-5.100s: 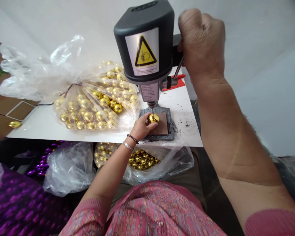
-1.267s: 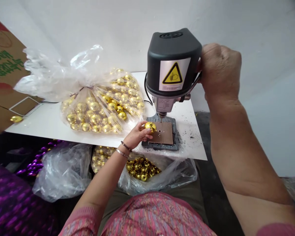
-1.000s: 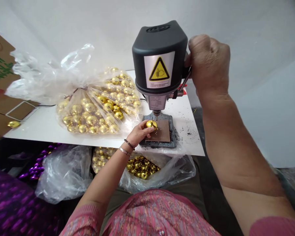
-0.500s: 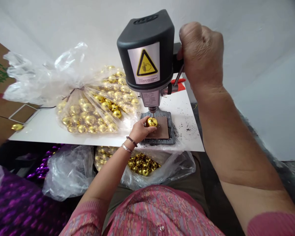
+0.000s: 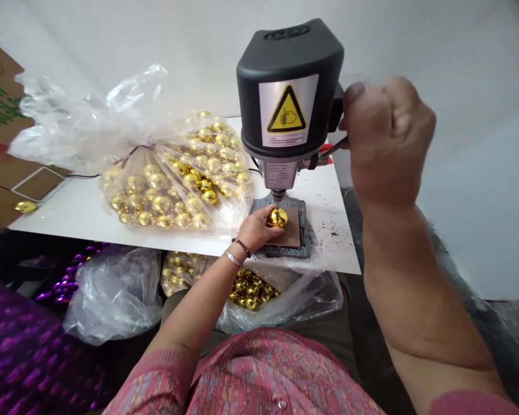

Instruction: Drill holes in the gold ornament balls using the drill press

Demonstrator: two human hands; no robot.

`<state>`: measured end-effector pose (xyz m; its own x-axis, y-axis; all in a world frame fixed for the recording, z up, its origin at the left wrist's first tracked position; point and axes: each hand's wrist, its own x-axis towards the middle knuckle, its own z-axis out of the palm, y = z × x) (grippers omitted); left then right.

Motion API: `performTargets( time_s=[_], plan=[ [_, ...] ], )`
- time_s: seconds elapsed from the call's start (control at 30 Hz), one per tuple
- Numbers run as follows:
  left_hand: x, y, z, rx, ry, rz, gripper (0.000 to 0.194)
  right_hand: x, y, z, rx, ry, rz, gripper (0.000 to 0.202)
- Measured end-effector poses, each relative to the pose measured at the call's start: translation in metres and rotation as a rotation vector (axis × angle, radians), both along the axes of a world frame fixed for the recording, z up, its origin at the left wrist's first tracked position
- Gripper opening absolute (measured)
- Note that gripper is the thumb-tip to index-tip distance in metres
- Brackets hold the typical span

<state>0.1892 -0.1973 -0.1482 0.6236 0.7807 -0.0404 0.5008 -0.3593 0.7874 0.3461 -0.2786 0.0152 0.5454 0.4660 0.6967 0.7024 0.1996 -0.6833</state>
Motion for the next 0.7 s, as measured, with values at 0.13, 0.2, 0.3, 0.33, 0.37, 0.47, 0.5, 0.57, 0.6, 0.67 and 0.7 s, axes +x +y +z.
performTargets(
  time_s=[0.13,0.2,0.3,0.33,0.37,0.47,0.5,0.57,0.6,0.67,0.7],
  plan=[
    [0.001,-0.001,-0.004,-0.001,-0.026,-0.01,0.071,-0.012,-0.02,-0.019,0.084,-0.035,-0.032,0.032],
    [0.001,0.0,-0.006,-0.008,-0.029,-0.008,0.072,-0.013,-0.022,-0.023,0.096,-0.053,-0.049,0.029],
    [0.0,0.001,-0.008,-0.007,-0.023,-0.003,0.072,-0.013,-0.021,-0.023,0.083,-0.079,-0.067,0.027],
    [0.0,0.001,-0.008,-0.004,-0.023,-0.003,0.072,-0.012,-0.02,-0.022,0.072,-0.086,-0.073,0.025],
    [0.0,0.001,-0.008,-0.001,-0.024,-0.003,0.071,-0.012,-0.021,-0.022,0.062,-0.097,-0.078,0.024],
    [0.0,-0.001,-0.008,0.008,-0.027,-0.006,0.07,-0.013,-0.025,-0.029,0.061,-0.166,-0.095,0.019],
    [0.0,-0.001,-0.007,0.01,-0.024,-0.009,0.069,-0.013,-0.028,-0.033,0.065,-0.203,-0.099,0.017],
    [0.0,-0.002,-0.006,0.014,-0.013,-0.014,0.067,-0.014,-0.033,-0.045,0.073,-0.281,-0.111,0.013],
    [0.0,-0.003,-0.005,0.017,-0.006,-0.017,0.066,-0.014,-0.035,-0.051,0.074,-0.315,-0.117,0.012],
    [-0.001,-0.004,-0.004,0.033,0.009,-0.016,0.064,-0.015,-0.039,-0.064,0.077,-0.371,-0.131,0.01],
    [-0.001,-0.005,-0.003,0.041,0.017,-0.013,0.064,-0.015,-0.04,-0.069,0.081,-0.391,-0.139,0.01]
  ],
)
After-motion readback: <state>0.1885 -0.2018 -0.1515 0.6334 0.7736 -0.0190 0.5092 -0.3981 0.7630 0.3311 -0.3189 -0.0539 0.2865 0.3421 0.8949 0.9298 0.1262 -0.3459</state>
